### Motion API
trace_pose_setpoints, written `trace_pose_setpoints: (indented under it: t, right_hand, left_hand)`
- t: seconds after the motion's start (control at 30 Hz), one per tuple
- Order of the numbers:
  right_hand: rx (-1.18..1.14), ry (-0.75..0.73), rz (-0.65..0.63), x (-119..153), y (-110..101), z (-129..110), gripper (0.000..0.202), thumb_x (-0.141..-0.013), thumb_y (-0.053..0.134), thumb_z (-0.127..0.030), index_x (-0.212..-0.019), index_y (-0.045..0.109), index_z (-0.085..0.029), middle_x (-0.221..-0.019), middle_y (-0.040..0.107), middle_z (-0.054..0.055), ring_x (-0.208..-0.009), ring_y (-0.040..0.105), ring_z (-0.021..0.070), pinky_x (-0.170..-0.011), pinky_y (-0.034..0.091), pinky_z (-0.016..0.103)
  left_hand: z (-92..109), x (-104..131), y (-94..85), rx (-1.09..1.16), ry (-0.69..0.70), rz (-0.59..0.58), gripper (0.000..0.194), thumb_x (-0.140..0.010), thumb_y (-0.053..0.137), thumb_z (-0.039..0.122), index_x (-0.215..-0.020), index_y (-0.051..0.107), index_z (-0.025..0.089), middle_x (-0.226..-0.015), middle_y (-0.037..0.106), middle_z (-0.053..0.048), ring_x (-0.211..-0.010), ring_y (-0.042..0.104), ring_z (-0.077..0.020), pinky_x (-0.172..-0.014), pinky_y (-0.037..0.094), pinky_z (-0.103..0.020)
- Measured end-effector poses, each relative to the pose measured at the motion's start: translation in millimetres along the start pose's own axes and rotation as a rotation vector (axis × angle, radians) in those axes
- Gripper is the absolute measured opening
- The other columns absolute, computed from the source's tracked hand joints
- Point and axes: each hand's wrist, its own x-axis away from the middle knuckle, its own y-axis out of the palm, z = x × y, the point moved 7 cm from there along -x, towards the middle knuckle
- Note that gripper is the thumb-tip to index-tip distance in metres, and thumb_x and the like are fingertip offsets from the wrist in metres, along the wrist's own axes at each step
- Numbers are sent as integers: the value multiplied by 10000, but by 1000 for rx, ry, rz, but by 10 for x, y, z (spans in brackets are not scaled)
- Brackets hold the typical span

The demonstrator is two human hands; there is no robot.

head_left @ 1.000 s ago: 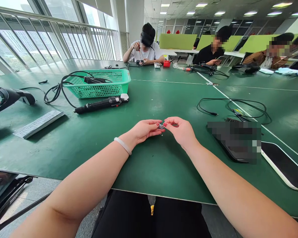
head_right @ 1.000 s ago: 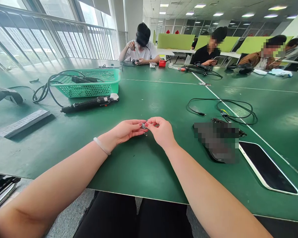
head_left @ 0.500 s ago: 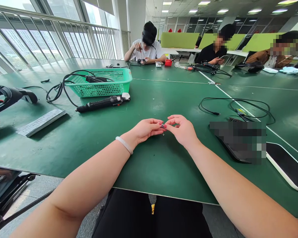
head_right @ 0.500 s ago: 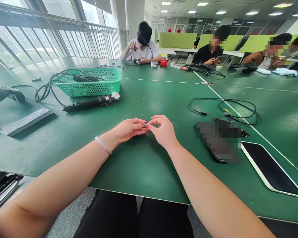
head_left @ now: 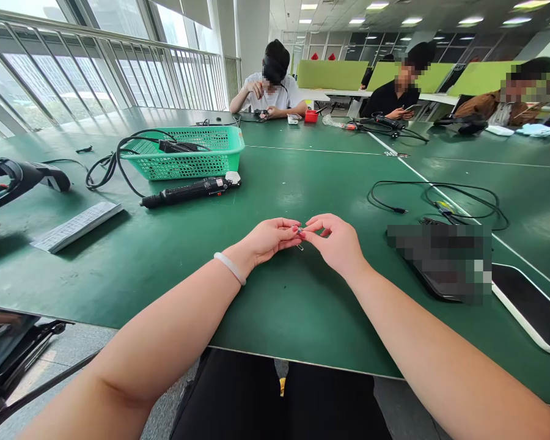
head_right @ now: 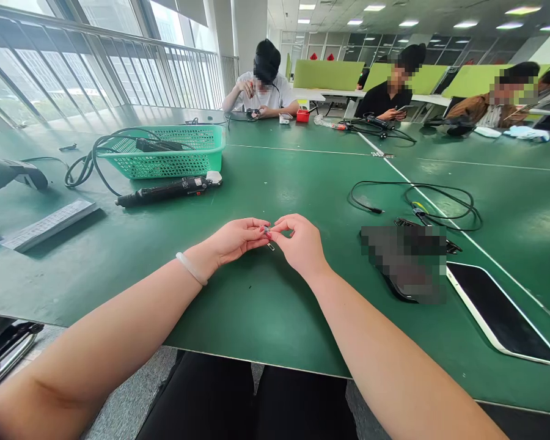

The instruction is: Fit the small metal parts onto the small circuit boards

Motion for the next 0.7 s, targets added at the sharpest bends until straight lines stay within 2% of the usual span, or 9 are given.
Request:
trace_pose_setpoints:
  t: [0.23,0.47,0.6,0.7]
  right_hand:
    - [31,92,-36,-15,1,95,167,-665,701,-362,-732,671,-211,-721,635,6,-646,508,143,-641,421,313]
    - [15,113,-110,-19,33,115,283,-678,680,-359,-917,701,-208,-794,675,23,-676,545,143,-666,450,314]
    - [81,114,-112,-32,6,148,287,-675,668,-352,-918,697,-204,-795,680,29,-673,555,146,-656,454,316]
    - [231,158,-197,-22,23,209,237,-654,684,-365,-839,698,-217,-742,660,17,-617,539,143,-590,432,304]
  left_hand:
    - [6,-18,-1,-4,10,-30,149,-821,528,15,-939,587,84,-822,672,-61,-726,671,-89,-933,500,-300]
    - [10,-23,-29,-21,11,-6,146,-813,530,6,-918,595,85,-863,680,-72,-752,676,-98,-955,492,-315]
    - [0,-47,-69,-48,17,21,154,-810,540,10,-929,595,90,-866,680,-70,-753,671,-90,-967,483,-320]
    - [-8,-75,-136,-83,26,73,151,-814,536,16,-930,590,95,-860,684,-79,-796,679,-116,-945,496,-321]
